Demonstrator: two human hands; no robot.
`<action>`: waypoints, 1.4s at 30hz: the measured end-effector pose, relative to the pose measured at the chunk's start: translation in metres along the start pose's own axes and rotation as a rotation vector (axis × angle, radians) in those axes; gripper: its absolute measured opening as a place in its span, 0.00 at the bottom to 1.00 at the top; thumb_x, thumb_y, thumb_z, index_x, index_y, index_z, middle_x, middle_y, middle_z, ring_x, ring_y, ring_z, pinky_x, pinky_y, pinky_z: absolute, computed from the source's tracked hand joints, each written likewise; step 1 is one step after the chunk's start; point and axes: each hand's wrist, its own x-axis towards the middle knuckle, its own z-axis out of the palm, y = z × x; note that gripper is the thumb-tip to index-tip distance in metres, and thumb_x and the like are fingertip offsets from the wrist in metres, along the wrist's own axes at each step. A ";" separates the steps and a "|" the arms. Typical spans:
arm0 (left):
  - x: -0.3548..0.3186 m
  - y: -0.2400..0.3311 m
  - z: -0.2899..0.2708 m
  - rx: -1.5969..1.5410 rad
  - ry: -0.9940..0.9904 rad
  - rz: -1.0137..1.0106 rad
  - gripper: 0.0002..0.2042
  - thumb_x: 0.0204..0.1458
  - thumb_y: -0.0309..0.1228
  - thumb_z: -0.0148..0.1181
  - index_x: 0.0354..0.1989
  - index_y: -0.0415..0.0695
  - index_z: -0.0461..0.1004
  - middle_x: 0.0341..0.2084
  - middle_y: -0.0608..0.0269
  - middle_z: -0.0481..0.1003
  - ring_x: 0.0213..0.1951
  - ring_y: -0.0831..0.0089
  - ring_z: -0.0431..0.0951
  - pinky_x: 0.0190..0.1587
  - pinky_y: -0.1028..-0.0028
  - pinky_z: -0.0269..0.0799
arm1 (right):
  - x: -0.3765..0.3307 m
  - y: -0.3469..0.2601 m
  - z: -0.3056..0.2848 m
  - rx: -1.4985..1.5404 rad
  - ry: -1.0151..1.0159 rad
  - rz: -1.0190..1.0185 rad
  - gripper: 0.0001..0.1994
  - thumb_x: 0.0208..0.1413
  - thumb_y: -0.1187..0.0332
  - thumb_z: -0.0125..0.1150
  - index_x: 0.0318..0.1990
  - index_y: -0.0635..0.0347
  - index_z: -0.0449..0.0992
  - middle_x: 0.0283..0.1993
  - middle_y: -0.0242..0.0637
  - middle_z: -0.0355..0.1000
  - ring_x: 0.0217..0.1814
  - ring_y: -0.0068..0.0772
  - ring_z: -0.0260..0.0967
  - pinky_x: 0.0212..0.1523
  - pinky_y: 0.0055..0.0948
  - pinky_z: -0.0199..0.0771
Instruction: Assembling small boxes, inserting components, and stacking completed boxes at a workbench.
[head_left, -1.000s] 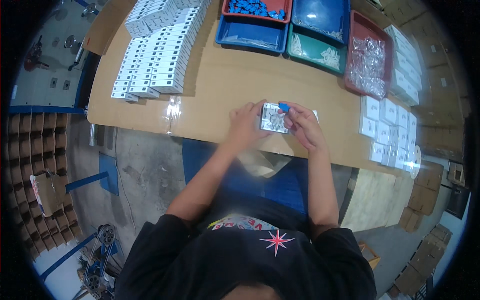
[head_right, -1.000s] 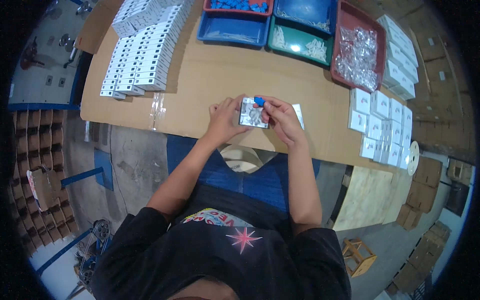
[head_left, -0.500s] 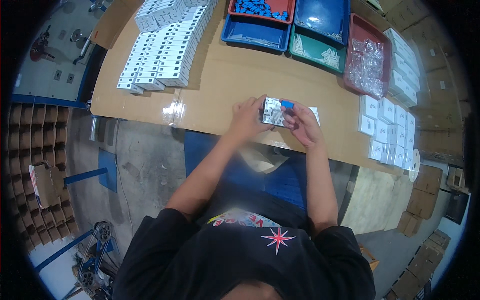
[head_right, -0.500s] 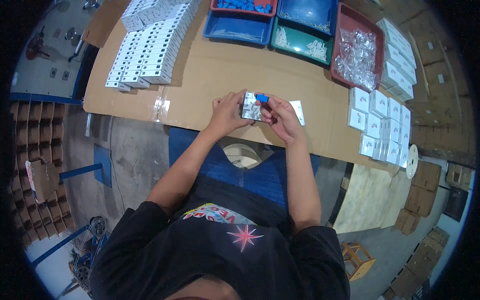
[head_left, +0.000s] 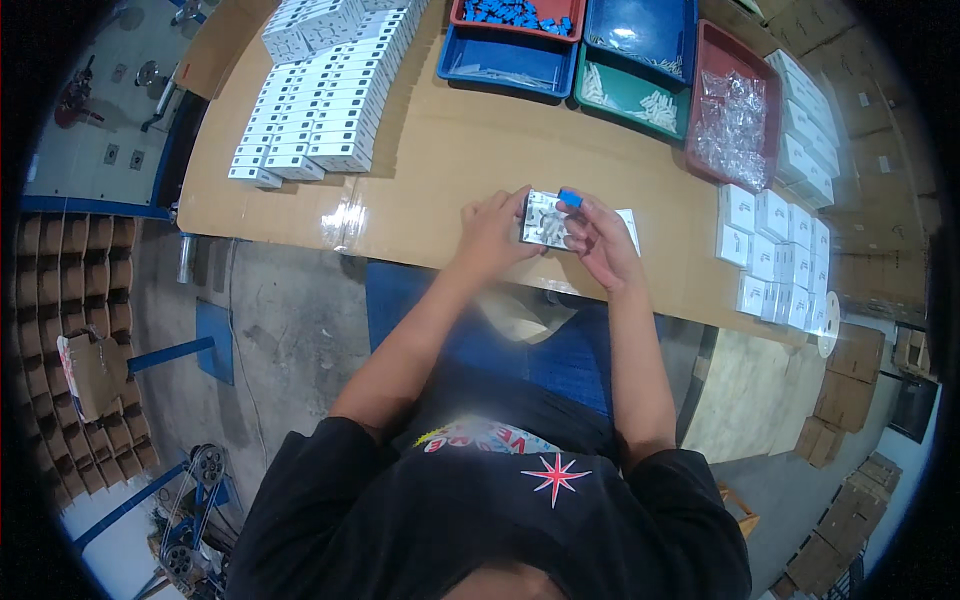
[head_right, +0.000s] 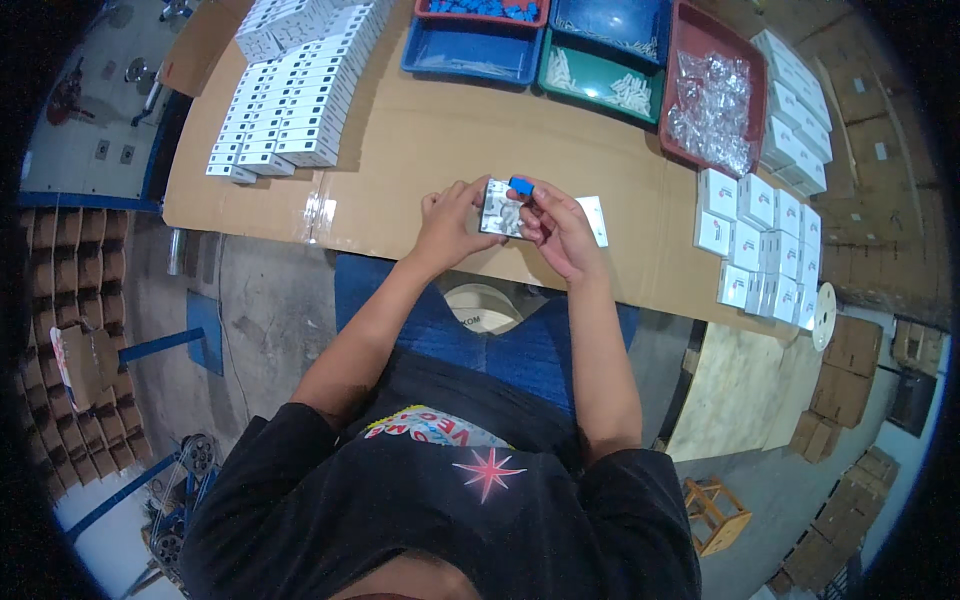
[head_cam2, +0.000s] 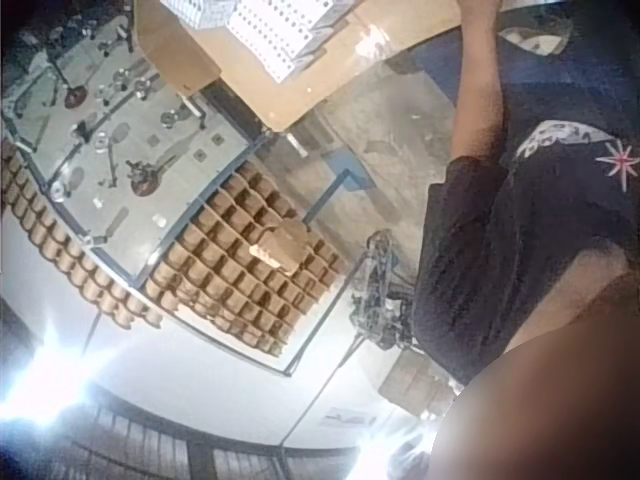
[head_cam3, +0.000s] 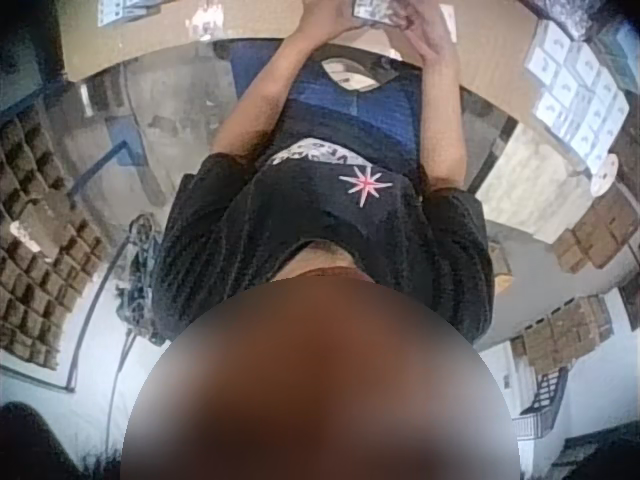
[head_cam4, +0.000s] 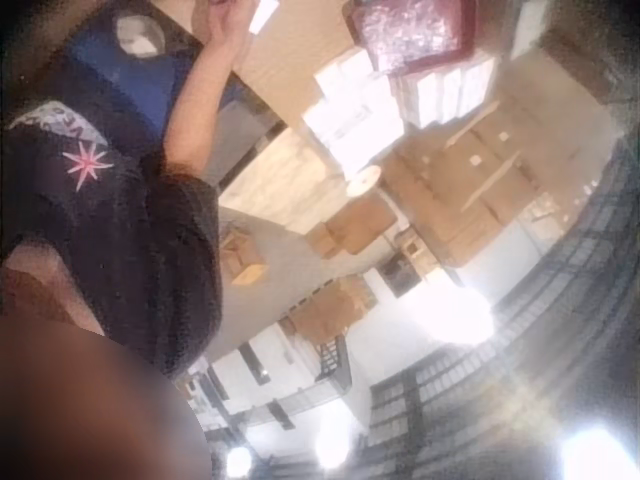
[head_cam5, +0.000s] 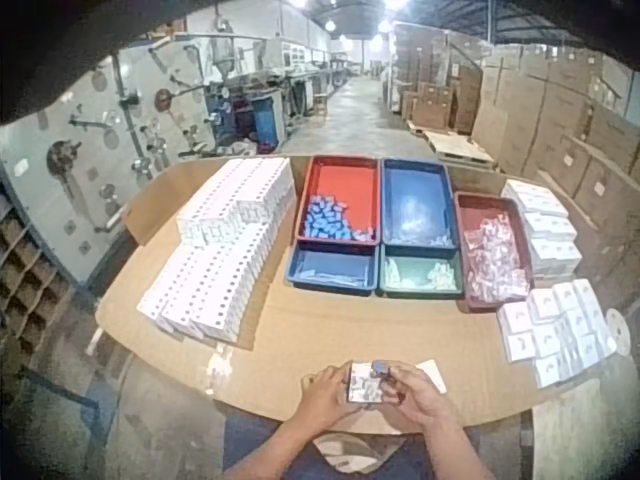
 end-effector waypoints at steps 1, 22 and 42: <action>0.000 0.000 0.000 -0.007 -0.006 -0.004 0.46 0.38 0.47 0.78 0.69 0.50 0.66 0.44 0.64 0.73 0.53 0.67 0.74 0.57 0.59 0.55 | 0.000 -0.001 0.004 0.001 0.001 0.001 0.16 0.69 0.69 0.57 0.59 0.69 0.74 0.49 0.41 0.78 0.30 0.17 0.60 0.30 0.19 0.63; 0.001 -0.001 0.003 0.013 0.010 0.004 0.47 0.37 0.48 0.79 0.70 0.51 0.65 0.44 0.66 0.72 0.52 0.69 0.74 0.56 0.61 0.55 | 0.011 0.009 0.019 -1.016 0.321 -0.404 0.22 0.53 0.74 0.73 0.57 0.59 0.79 0.46 0.33 0.77 0.32 0.15 0.63 0.34 0.17 0.68; 0.003 0.004 -0.002 -0.020 -0.021 -0.048 0.46 0.37 0.45 0.78 0.69 0.51 0.66 0.44 0.64 0.73 0.52 0.66 0.74 0.56 0.60 0.55 | 0.037 0.031 0.007 -1.488 0.239 -0.566 0.16 0.49 0.70 0.72 0.47 0.58 0.82 0.46 0.42 0.75 0.50 0.49 0.74 0.50 0.42 0.75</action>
